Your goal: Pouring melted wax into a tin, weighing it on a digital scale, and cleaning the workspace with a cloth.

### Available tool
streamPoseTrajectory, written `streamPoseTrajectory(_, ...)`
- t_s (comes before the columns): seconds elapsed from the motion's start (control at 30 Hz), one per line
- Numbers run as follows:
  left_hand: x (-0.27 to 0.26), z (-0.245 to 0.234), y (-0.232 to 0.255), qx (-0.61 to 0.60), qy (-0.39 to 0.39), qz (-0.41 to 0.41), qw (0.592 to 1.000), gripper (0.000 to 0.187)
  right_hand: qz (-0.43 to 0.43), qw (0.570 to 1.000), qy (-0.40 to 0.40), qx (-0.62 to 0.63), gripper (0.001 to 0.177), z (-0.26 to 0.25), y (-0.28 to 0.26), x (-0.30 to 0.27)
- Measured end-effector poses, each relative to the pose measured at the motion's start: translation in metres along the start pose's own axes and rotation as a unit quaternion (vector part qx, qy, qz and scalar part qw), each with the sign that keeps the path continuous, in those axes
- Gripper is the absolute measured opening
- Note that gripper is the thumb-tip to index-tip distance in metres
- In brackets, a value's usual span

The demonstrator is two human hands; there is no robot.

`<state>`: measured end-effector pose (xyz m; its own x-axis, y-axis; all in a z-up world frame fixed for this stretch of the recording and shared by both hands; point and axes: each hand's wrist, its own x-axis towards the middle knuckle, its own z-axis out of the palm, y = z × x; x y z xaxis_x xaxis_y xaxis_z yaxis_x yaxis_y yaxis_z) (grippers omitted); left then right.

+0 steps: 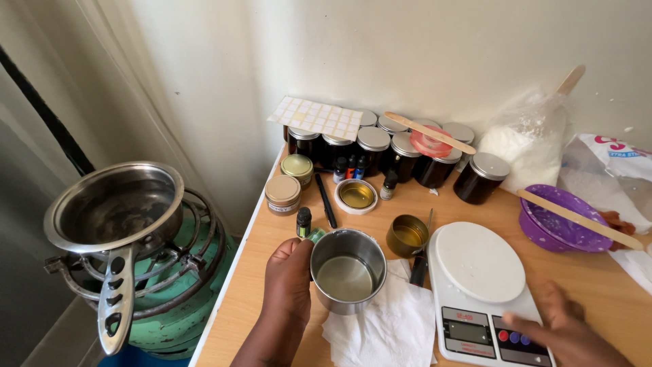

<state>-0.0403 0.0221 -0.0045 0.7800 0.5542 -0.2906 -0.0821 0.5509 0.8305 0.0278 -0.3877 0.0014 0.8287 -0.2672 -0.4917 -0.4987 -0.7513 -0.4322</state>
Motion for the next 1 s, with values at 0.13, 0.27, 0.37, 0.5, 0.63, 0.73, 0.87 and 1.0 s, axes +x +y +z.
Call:
streamPoseTrajectory(0.13,-0.001,0.001,0.002,0.004,0.011,-0.015,1.0,0.045,-0.135,0.959,0.196,0.157,0.096,-0.005,-0.044,-0.007)
streamPoseTrajectory(0.27,0.002,0.001,-0.004,0.002,0.008,-0.004,1.0,0.045,-0.222,0.958,0.109,0.143,0.076,-0.001,-0.094,-0.019)
streamPoseTrajectory(0.37,0.003,0.002,-0.004,0.005,0.011,-0.005,1.0,0.046,-0.207,0.972,0.051,0.096,0.073,0.006,-0.128,-0.035)
streamPoseTrajectory(0.5,0.006,0.0,-0.006,-0.007,0.002,0.003,1.0,0.045,-0.316,0.948,0.001,0.034,0.066,0.03,-0.139,-0.001)
streamPoseTrajectory(0.63,0.003,0.0,-0.002,0.004,0.004,-0.002,1.0,0.045,-0.375,0.919,-0.018,-0.119,0.09,0.043,-0.156,-0.009)
streamPoseTrajectory(0.73,0.009,-0.002,-0.007,-0.009,0.012,0.01,1.0,0.046,-0.398,0.903,-0.001,-0.163,0.098,0.059,-0.163,0.009)
streamPoseTrajectory(0.87,0.008,-0.003,-0.006,-0.012,0.005,0.01,1.0,0.046,-0.365,0.925,-0.004,-0.106,0.093,0.065,-0.176,0.006)
streamPoseTrajectory(1.0,0.01,-0.003,-0.008,-0.018,0.004,0.008,1.0,0.045,-0.354,0.934,-0.003,-0.052,0.087,0.061,-0.182,0.0)
